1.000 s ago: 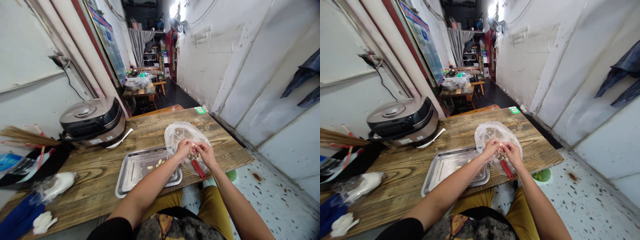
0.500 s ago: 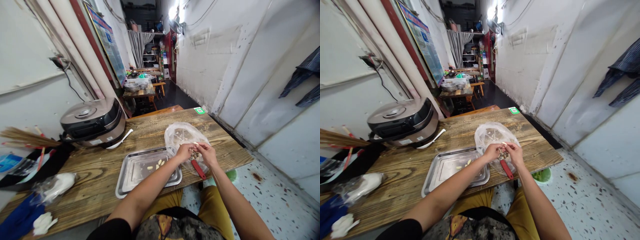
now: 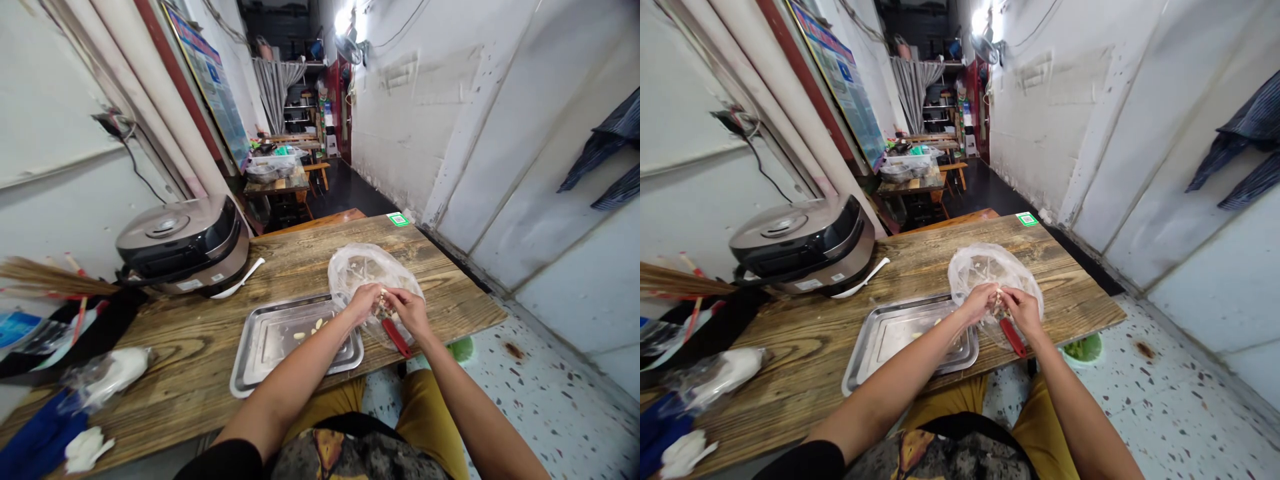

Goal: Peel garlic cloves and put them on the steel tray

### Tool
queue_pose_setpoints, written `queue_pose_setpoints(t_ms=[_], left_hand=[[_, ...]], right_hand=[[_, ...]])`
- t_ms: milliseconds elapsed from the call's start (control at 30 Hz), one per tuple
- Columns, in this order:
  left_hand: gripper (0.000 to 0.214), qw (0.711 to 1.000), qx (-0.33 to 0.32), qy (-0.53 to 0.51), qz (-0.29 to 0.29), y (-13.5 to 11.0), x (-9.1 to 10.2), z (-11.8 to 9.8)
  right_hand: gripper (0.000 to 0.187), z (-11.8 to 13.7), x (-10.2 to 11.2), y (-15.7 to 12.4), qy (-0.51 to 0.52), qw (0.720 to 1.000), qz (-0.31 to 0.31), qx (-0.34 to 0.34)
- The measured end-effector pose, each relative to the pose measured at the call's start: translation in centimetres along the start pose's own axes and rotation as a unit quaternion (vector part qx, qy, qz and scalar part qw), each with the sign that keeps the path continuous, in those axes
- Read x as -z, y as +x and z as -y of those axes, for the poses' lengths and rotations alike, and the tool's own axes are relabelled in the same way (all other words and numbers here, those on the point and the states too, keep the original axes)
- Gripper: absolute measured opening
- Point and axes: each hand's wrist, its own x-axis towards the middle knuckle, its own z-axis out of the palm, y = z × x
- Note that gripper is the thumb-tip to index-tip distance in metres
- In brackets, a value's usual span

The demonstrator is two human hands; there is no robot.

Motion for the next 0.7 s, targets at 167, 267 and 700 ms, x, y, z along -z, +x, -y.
queue_pose_setpoints(t_ms=[167, 267, 700], left_hand=[[0.033, 0.997, -0.073, 0.020, 0.018, -0.1, -0.7, -0.1], [0.037, 0.993, -0.117, 0.033, 0.001, 0.1, -0.8, 0.5], [0.033, 0.931, -0.207, 0.299, 0.031, 0.8, 1.6, -0.2]], right_hand=[[0.024, 1.8, -0.6, 0.1, 0.143, 0.987, -0.006, -0.074], [0.027, 2.6, -0.9, 0.4, 0.217, 0.966, -0.025, -0.136], [0.027, 1.5, 0.0, 1.3, 0.297, 0.923, -0.025, -0.243]])
